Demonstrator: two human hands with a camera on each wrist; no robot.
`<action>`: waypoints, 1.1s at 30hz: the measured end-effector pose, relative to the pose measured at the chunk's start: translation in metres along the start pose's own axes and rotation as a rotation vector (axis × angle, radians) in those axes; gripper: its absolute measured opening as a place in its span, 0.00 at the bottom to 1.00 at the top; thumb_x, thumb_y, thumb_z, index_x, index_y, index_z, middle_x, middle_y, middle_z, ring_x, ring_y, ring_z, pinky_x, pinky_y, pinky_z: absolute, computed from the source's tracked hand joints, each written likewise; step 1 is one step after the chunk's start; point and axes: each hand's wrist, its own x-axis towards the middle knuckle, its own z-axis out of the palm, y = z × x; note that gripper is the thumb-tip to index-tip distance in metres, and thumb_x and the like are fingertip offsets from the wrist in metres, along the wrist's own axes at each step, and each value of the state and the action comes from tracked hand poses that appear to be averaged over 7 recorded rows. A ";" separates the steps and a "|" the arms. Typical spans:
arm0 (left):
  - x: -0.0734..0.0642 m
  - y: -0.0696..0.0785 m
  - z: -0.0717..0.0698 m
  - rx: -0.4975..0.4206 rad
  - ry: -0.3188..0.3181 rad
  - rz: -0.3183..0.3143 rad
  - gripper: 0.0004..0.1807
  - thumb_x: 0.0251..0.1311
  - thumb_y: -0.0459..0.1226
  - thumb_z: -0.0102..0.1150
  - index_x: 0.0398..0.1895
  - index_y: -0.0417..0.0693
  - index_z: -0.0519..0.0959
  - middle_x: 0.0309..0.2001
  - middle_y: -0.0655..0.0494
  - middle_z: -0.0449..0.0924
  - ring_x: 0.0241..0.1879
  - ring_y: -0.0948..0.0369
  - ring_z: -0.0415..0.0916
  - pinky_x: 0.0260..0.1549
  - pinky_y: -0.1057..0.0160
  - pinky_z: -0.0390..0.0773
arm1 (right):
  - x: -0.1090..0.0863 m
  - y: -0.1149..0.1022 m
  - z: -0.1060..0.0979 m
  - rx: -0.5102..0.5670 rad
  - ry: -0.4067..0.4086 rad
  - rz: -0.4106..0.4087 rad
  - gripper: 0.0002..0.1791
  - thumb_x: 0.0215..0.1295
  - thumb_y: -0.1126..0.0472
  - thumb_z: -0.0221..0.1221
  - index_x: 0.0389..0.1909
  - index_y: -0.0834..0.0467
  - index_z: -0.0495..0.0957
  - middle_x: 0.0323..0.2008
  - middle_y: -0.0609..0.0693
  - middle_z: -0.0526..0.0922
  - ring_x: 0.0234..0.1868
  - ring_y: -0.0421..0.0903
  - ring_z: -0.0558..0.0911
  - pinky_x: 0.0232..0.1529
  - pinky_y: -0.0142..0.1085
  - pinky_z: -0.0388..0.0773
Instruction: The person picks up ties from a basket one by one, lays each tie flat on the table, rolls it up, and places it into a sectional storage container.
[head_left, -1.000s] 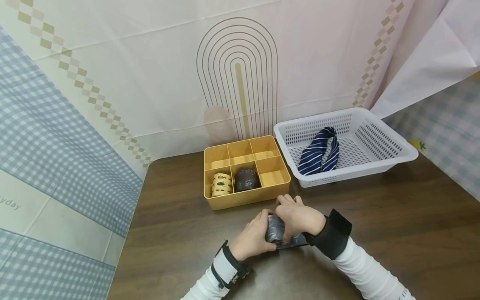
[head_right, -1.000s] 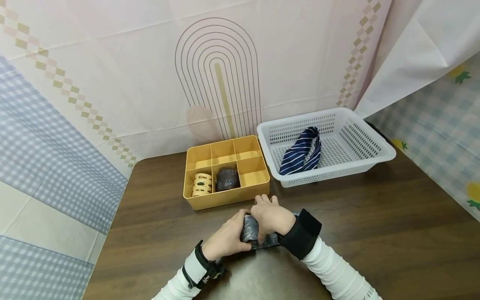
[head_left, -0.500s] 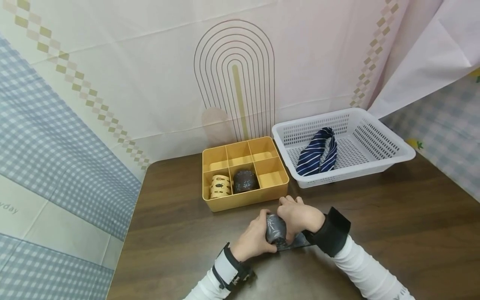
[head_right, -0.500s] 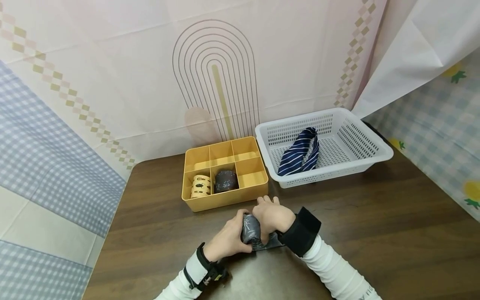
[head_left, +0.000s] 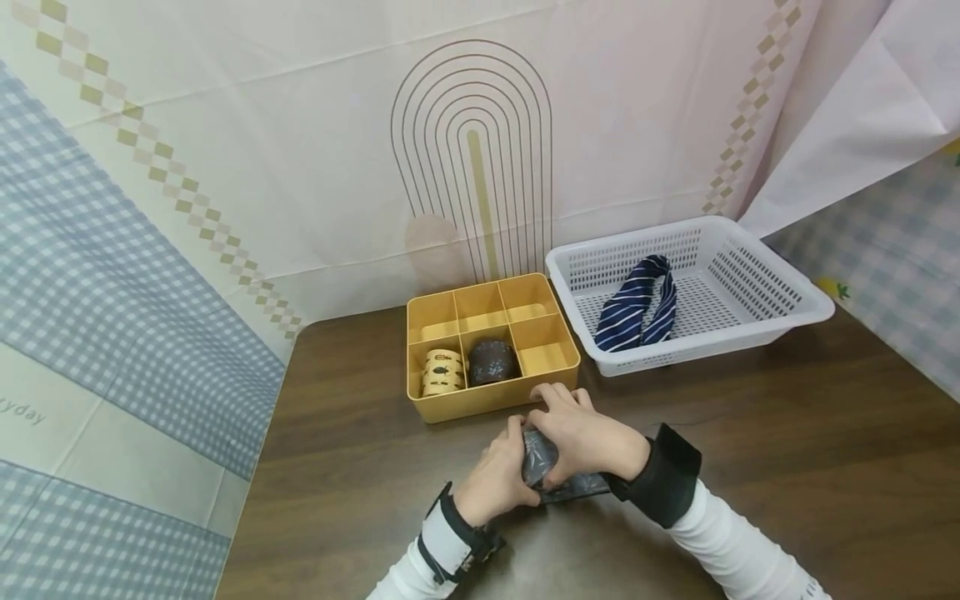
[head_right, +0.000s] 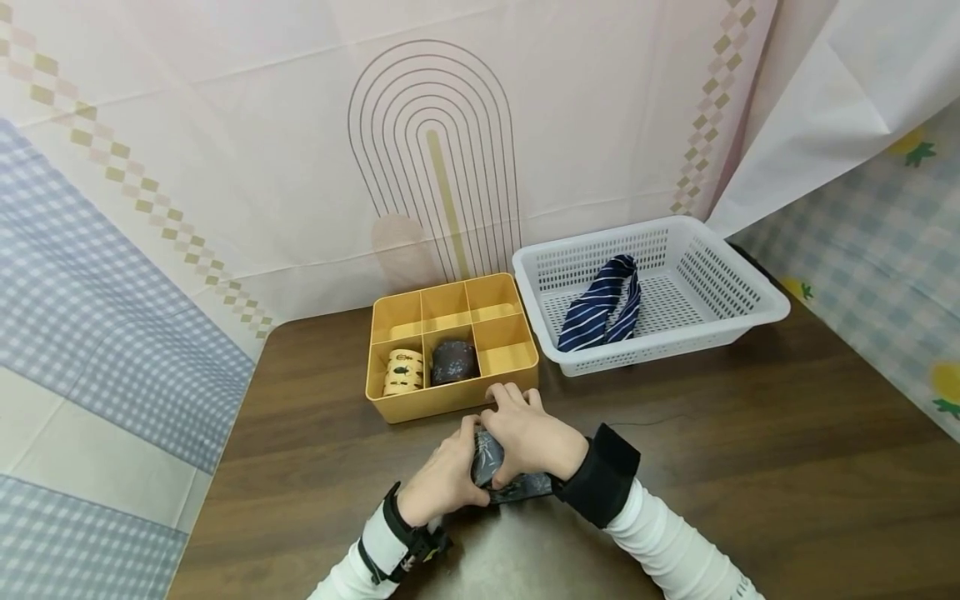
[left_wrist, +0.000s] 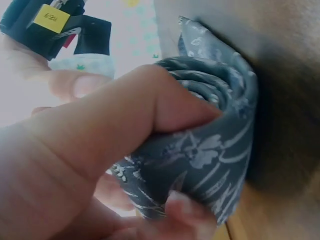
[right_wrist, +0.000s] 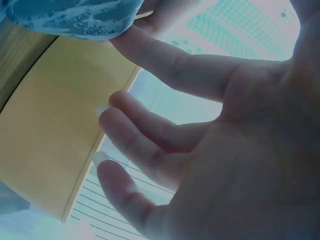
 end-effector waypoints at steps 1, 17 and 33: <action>0.000 0.001 -0.001 0.002 0.004 -0.009 0.54 0.26 0.29 0.78 0.63 0.38 0.58 0.52 0.39 0.75 0.45 0.48 0.77 0.41 0.55 0.78 | 0.000 0.000 0.000 -0.002 0.000 0.009 0.35 0.31 0.52 0.80 0.43 0.62 0.80 0.54 0.62 0.70 0.54 0.57 0.67 0.44 0.49 0.61; -0.002 0.008 -0.005 0.071 -0.008 0.037 0.50 0.36 0.36 0.75 0.65 0.36 0.59 0.52 0.45 0.72 0.44 0.54 0.77 0.43 0.57 0.78 | 0.002 0.003 -0.002 -0.003 -0.151 0.205 0.32 0.26 0.58 0.82 0.37 0.65 0.80 0.52 0.62 0.71 0.52 0.57 0.66 0.49 0.52 0.61; 0.006 -0.002 0.012 0.022 -0.005 0.078 0.48 0.39 0.36 0.74 0.65 0.37 0.59 0.54 0.47 0.71 0.47 0.55 0.77 0.45 0.58 0.78 | 0.007 0.006 0.004 -0.122 -0.295 0.300 0.34 0.24 0.59 0.82 0.38 0.64 0.81 0.45 0.60 0.72 0.48 0.56 0.66 0.48 0.52 0.62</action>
